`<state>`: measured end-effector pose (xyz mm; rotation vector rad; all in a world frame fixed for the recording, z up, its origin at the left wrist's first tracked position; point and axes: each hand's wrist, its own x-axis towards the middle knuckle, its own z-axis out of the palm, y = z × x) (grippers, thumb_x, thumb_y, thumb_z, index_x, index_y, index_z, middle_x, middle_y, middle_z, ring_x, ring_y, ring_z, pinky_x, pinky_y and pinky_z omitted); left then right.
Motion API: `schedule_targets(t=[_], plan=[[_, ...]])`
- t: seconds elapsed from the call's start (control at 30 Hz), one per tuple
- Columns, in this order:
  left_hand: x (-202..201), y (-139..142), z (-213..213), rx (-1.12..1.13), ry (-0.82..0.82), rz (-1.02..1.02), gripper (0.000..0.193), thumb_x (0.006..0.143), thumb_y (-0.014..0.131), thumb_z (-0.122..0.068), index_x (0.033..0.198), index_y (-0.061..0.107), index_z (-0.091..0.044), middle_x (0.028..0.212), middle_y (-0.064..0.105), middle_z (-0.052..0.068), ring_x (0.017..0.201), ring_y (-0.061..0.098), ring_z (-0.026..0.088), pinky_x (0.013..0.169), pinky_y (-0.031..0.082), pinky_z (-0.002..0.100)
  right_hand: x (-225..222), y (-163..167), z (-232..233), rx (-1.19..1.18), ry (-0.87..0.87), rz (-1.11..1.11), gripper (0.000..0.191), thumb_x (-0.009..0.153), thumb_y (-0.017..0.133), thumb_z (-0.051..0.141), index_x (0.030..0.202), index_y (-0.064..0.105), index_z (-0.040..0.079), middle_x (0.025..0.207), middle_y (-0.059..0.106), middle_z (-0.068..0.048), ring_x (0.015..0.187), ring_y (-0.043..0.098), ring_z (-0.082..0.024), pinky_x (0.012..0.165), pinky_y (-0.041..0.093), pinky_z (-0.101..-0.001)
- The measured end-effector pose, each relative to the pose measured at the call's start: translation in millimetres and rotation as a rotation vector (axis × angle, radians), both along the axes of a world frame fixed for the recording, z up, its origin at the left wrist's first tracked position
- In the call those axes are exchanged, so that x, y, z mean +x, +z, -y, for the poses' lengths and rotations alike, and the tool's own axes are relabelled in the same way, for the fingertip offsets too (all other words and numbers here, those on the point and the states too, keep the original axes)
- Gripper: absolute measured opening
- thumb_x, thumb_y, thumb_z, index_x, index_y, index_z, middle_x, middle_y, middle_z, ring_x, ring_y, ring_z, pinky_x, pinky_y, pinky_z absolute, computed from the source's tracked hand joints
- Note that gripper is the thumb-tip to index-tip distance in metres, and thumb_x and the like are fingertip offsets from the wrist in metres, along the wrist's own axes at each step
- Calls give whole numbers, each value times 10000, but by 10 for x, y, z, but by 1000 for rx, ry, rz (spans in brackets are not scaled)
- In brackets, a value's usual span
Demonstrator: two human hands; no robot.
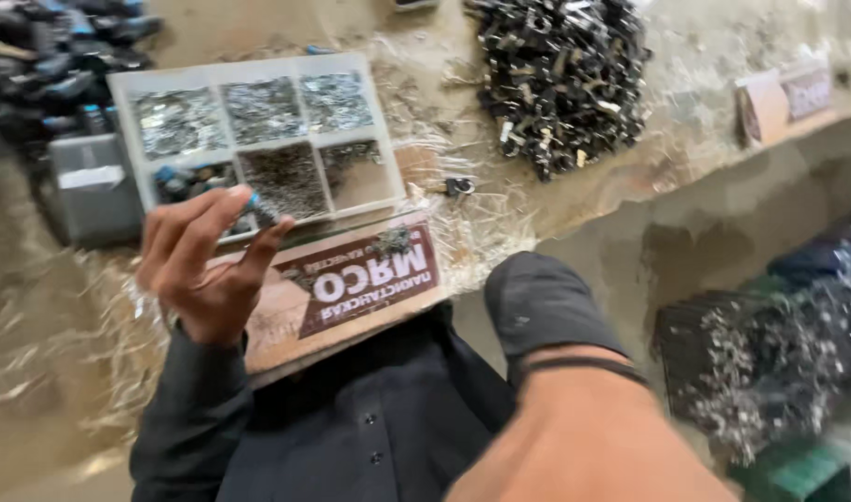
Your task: The person sits at a workbench and repeatedly assembles small metal clamp fittings by hand. They pick a metal band and a screw-type insert from a compartment tray, fit the parts together, twist them to secure, and set the finished assembly aside, working through many pieces one at a time.
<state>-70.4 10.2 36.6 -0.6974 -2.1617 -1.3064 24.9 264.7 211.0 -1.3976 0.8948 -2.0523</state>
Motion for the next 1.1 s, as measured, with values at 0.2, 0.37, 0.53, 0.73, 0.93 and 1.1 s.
schedule_targets(t=[0.2, 0.37, 0.53, 0.73, 0.93, 1.1], plan=[[-7, 37, 12, 19, 72, -2, 425, 850, 977, -87, 1200, 740, -37, 1173, 737, 117, 1065, 684, 281, 922, 550, 380, -200, 99, -12, -41, 71, -34, 377, 1074, 402, 395, 1037, 564, 57, 1031, 566, -195, 937, 585, -450, 838, 499, -612], [-81, 69, -17, 56, 63, -16, 422, 826, 965, -94, 1180, 743, -32, 1152, 734, 116, 1052, 683, 278, 914, 549, 395, -285, 197, 0, -39, 107, -56, 273, 1118, 381, 280, 1051, 554, 80, 1043, 557, -213, 946, 592, -494, 845, 498, -671], [-76, -39, 3, 38, 47, -1, 420, 844, 965, -105, 1193, 740, -40, 1183, 737, 110, 1087, 686, 272, 923, 565, 401, -193, 288, 14, 254, 299, 199, 444, 1177, 312, 394, 1219, 512, -1, 1153, 551, -255, 1059, 573, -532, 971, 472, -685], [-120, -46, 1, 53, 56, -7, 432, 829, 954, -112, 1194, 732, -51, 1165, 732, 110, 1068, 686, 266, 908, 571, 391, -335, 293, 102, 264, 293, 284, 506, 1122, 350, 449, 1119, 569, -7, 1078, 584, -228, 957, 619, -499, 910, 497, -678], [-177, 13, -9, 56, 13, 2, 425, 821, 958, -123, 1178, 738, -56, 1127, 730, 93, 1025, 680, 258, 879, 575, 373, -761, 340, -4, 160, 40, 136, 383, 1023, 551, 367, 1148, 637, 15, 1067, 606, -174, 951, 616, -371, 846, 503, -541], [-214, 5, 49, 62, 66, 47, 424, 825, 957, -118, 1181, 735, -56, 1138, 736, 86, 1011, 681, 246, 871, 571, 369, -1199, -347, 304, 896, -1224, -237, 356, 938, 740, 271, 1200, 691, 35, 1079, 629, -133, 968, 606, -259, 810, 504, -421]])
